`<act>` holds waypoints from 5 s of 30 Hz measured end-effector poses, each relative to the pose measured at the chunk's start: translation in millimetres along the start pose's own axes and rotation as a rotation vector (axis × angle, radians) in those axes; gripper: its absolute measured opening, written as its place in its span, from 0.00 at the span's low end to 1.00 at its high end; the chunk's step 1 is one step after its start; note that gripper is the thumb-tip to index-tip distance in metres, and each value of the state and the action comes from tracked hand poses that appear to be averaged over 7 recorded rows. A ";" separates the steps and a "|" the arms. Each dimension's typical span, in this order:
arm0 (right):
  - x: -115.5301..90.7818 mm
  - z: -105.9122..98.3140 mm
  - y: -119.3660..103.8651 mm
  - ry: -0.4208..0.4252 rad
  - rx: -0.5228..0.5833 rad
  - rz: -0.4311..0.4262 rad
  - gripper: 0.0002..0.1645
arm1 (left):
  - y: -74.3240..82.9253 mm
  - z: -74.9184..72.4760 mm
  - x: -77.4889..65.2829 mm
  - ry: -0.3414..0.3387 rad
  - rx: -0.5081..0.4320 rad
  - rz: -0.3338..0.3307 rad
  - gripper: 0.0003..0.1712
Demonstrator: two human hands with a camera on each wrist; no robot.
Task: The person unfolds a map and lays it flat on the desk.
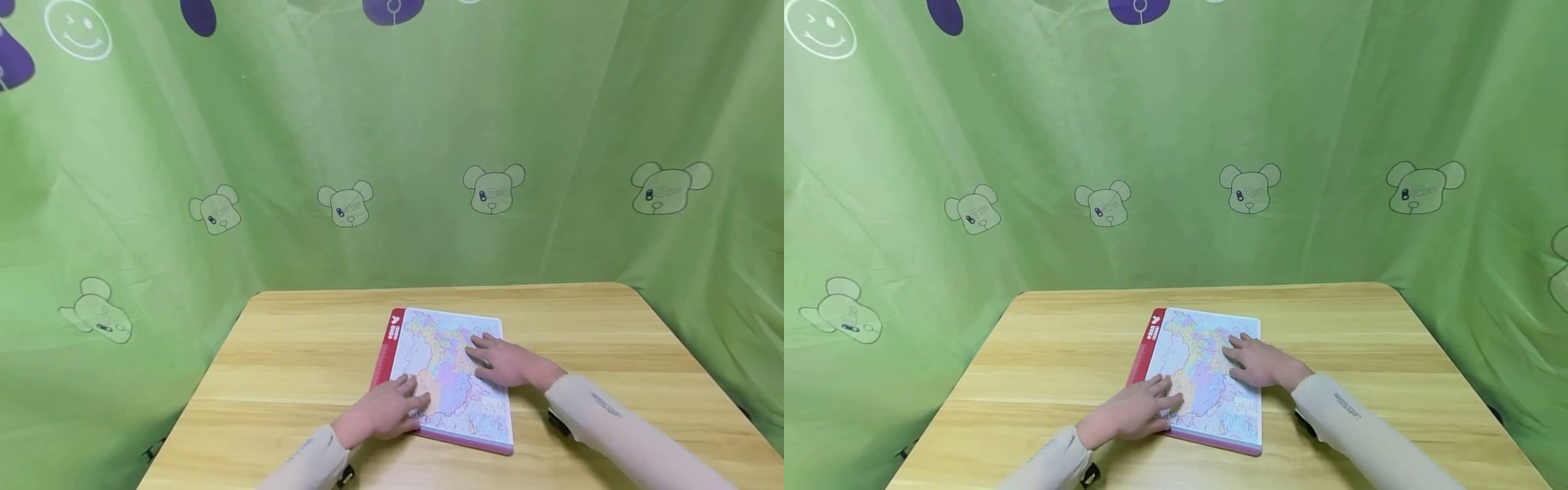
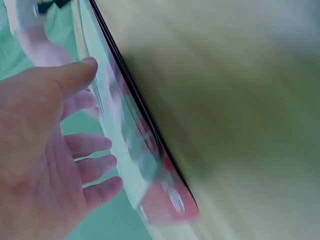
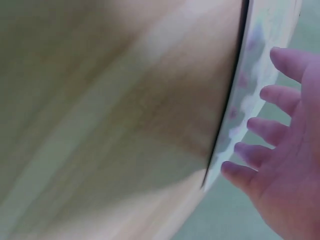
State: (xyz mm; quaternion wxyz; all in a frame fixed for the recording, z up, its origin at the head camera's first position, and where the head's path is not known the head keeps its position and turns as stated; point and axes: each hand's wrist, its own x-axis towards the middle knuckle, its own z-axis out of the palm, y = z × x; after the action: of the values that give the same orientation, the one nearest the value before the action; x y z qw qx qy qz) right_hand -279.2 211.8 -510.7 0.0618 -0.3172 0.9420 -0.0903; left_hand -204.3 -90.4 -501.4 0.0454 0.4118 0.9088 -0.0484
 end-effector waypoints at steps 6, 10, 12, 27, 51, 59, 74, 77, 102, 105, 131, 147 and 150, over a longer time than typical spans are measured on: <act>-23.2 -4.0 -13.8 -0.010 -0.010 -0.065 0.31 | -23.8 3.6 -10.8 -0.018 -0.033 -0.052 0.32; -37.6 -5.8 -22.2 0.003 -0.043 -0.128 0.30 | -35.7 6.1 -16.2 -0.020 -0.078 -0.068 0.33; -43.9 -6.8 -27.2 0.006 -0.056 -0.148 0.30 | -40.2 7.1 -18.2 -0.022 -0.097 -0.073 0.33; -78.0 -0.7 -57.0 -0.049 -0.086 -0.193 0.35 | -55.4 12.0 -24.4 -0.060 -0.150 -0.078 0.36; -86.9 5.3 -61.2 -0.089 -0.081 -0.231 0.41 | -54.8 13.7 -24.9 -0.088 -0.197 -0.097 0.42; -86.8 2.8 -61.4 -0.079 -0.063 -0.221 0.40 | -50.9 10.2 -25.0 -0.106 -0.176 -0.111 0.43; -81.1 3.6 -56.8 -0.086 -0.071 -0.168 0.41 | -42.4 11.0 -25.4 -0.092 -0.116 -0.137 0.44; -79.4 3.6 -55.5 -0.087 -0.067 -0.165 0.40 | -41.0 11.6 -25.3 -0.089 -0.101 -0.137 0.44; -67.3 1.2 -46.7 -0.074 -0.070 -0.169 0.38 | -35.8 12.0 -24.1 -0.075 -0.062 -0.146 0.46; -66.2 3.1 -44.0 -0.081 -0.075 -0.160 0.37 | -35.1 13.4 -24.0 -0.067 -0.061 -0.147 0.46; -56.3 1.6 -36.7 -0.083 -0.031 -0.127 0.39 | -23.9 14.7 -23.5 -0.051 -0.043 -0.178 0.48; -55.6 0.2 -47.4 -0.082 -0.047 -0.103 0.39 | -30.8 12.8 -24.7 -0.080 -0.142 -0.197 0.49; -55.0 -0.5 -50.2 -0.084 -0.053 -0.102 0.38 | -32.9 11.8 -26.1 -0.075 -0.154 -0.200 0.49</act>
State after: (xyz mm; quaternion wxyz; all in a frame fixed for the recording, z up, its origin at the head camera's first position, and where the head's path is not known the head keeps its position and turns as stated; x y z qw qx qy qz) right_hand -206.4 206.0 -496.4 0.0882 -0.3700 0.9232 -0.0552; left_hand -211.4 -132.8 -508.2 0.1057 0.3122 0.9441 0.0018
